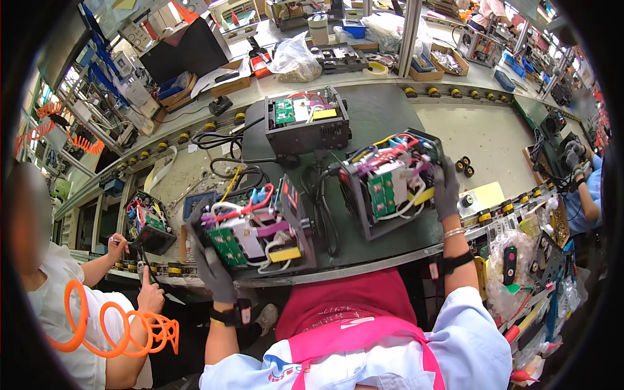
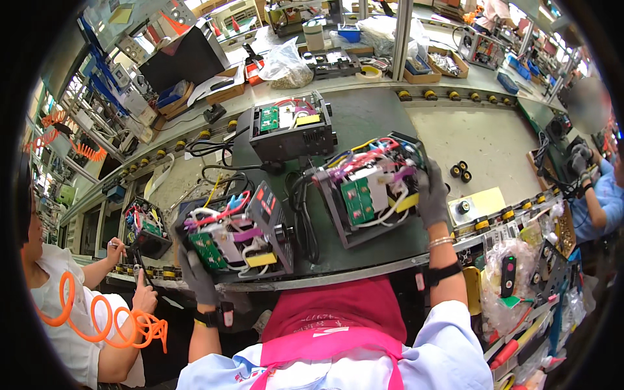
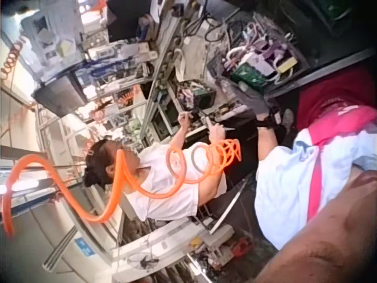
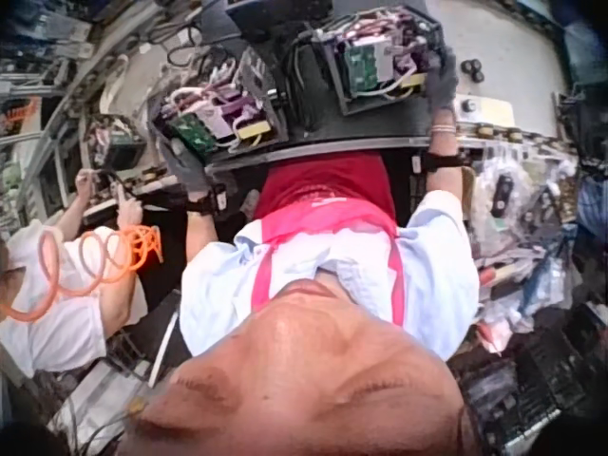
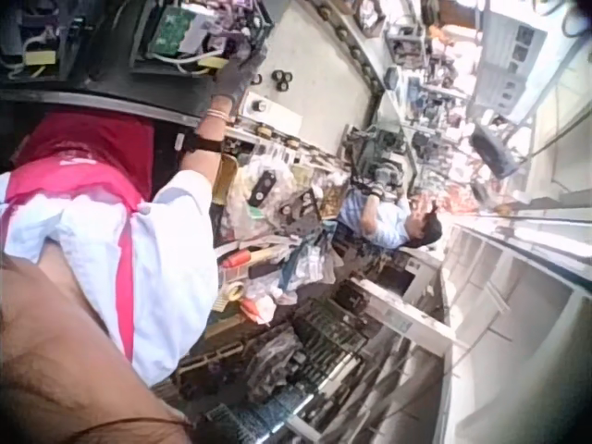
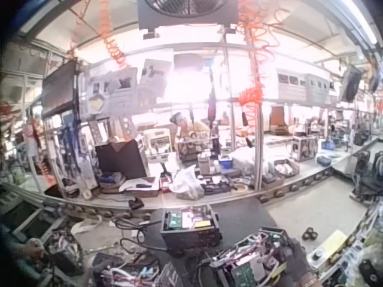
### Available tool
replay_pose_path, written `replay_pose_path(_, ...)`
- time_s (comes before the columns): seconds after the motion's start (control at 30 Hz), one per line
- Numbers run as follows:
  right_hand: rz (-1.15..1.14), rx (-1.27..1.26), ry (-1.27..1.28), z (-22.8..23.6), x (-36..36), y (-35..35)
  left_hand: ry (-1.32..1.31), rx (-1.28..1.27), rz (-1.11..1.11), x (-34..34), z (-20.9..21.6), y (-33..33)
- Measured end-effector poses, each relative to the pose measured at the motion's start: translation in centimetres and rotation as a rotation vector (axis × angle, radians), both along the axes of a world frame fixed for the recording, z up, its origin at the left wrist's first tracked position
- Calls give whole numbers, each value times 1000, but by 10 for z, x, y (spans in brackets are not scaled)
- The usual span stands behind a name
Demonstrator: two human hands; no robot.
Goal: Assemble internal components and wiring into a power supply unit on a factory assembly line.
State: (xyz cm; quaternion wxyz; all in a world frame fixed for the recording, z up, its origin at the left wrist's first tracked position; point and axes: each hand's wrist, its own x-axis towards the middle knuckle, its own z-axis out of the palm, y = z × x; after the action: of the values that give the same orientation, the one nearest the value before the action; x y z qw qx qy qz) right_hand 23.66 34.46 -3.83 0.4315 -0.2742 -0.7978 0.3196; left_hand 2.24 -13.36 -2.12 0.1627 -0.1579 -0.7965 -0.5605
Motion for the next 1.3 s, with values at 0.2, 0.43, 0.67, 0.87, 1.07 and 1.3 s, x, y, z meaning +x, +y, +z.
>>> replay_pose_path(0.2, -195, -106, 138, -58, 53, -41, -52, 320, -94, 34, -47, -22)
replay_pose_path(0.43, -240, -132, 134, -40, 74, -90, 542, -551, 223, 47, -103, -58)
replay_pose_path(0.67, 715, 451, -498, 26, 69, -208, 1, 149, 20, 43, -95, -49)
replay_pose_path(0.87, 671, 281, -683, -2, -10, -227, 325, -244, 140, 46, -88, -48)
replay_pose_path(1.07, 415, 90, -166, -22, -81, -219, -199, 637, -205, 53, -62, -21)
replay_pose_path(1.3, 229, -107, -117, -41, -114, -221, -172, 755, -232, 53, -62, -15)
